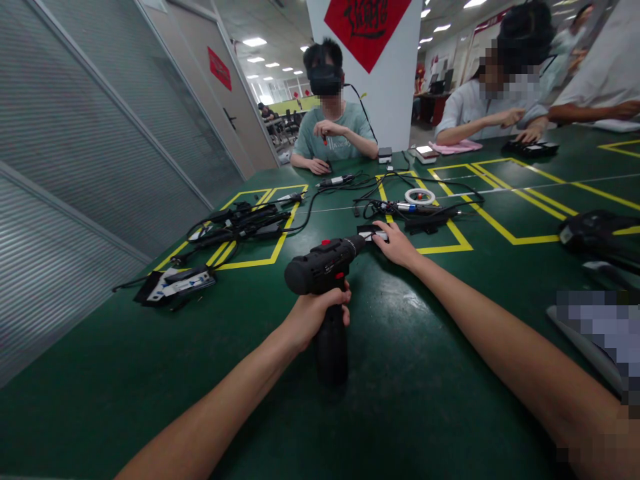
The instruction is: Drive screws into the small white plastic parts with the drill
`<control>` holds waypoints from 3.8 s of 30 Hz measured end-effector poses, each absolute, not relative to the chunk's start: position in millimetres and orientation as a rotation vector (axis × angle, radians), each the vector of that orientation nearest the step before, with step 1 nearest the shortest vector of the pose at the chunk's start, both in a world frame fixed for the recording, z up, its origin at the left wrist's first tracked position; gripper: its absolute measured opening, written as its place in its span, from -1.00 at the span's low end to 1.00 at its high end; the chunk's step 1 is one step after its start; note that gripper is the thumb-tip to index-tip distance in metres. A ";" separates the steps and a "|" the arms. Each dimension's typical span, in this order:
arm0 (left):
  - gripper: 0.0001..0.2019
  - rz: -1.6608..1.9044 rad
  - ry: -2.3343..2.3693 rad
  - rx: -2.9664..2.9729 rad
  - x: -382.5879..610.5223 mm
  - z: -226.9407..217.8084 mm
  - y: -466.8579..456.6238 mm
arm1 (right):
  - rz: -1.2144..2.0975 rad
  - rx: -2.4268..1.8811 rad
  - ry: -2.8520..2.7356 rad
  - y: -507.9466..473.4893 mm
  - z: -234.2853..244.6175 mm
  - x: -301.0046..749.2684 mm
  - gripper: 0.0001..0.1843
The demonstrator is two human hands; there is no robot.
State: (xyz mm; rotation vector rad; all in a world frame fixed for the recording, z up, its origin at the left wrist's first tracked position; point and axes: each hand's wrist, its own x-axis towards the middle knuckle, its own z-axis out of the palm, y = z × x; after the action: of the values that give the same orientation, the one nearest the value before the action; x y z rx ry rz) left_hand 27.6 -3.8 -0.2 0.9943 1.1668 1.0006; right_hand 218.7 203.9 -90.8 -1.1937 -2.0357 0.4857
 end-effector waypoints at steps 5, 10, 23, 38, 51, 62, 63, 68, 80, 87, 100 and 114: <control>-0.83 1.005 1.170 1.003 26.8 -2.5 -2.8 | 0.484 -1.192 -2.034 205.7 -92.9 218.2 -0.48; -0.82 1.015 1.167 1.010 27.5 -3.8 -2.8 | 0.481 -1.195 -2.034 206.8 -93.7 217.9 -0.48; -0.82 1.004 1.151 1.049 27.6 -1.7 -4.6 | 0.524 -1.200 -2.001 205.5 -90.6 217.9 -0.51; -0.82 0.975 1.201 1.086 28.7 5.8 -14.3 | 0.536 -1.201 -1.994 204.5 -89.0 217.1 -0.49; -0.83 0.941 1.188 1.039 28.6 1.2 -13.6 | 0.533 -1.201 -1.947 206.8 -89.0 216.8 -0.49; -0.81 0.943 1.187 1.032 29.8 3.0 -14.6 | 0.548 -1.208 -1.910 206.9 -86.8 216.9 -0.53; -0.81 0.941 1.188 1.034 29.7 2.8 -14.6 | 0.547 -1.209 -1.911 206.6 -86.6 216.7 -0.53; -0.81 0.939 1.211 1.032 30.2 2.4 -14.2 | 0.518 -1.198 -1.916 205.9 -86.6 216.1 -0.53; -0.79 0.938 1.197 1.016 29.3 2.3 -14.5 | 0.524 -1.196 -1.913 206.3 -86.6 216.4 -0.53; -0.79 0.924 1.202 1.017 29.8 3.7 -14.6 | 0.529 -1.190 -1.908 206.6 -88.0 216.7 -0.53; -0.79 0.948 1.215 1.043 29.6 5.0 -14.4 | 0.531 -1.196 -1.913 206.3 -87.6 216.5 -0.53; -0.84 0.903 1.225 1.069 30.4 6.2 -15.7 | 0.530 -1.179 -1.905 204.4 -86.1 216.5 -0.53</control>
State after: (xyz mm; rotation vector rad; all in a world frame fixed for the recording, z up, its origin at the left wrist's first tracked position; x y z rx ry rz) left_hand 30.4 -15.7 6.2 1.0694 1.2250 0.9033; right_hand 216.5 204.4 -86.1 -1.1791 -1.9054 0.5303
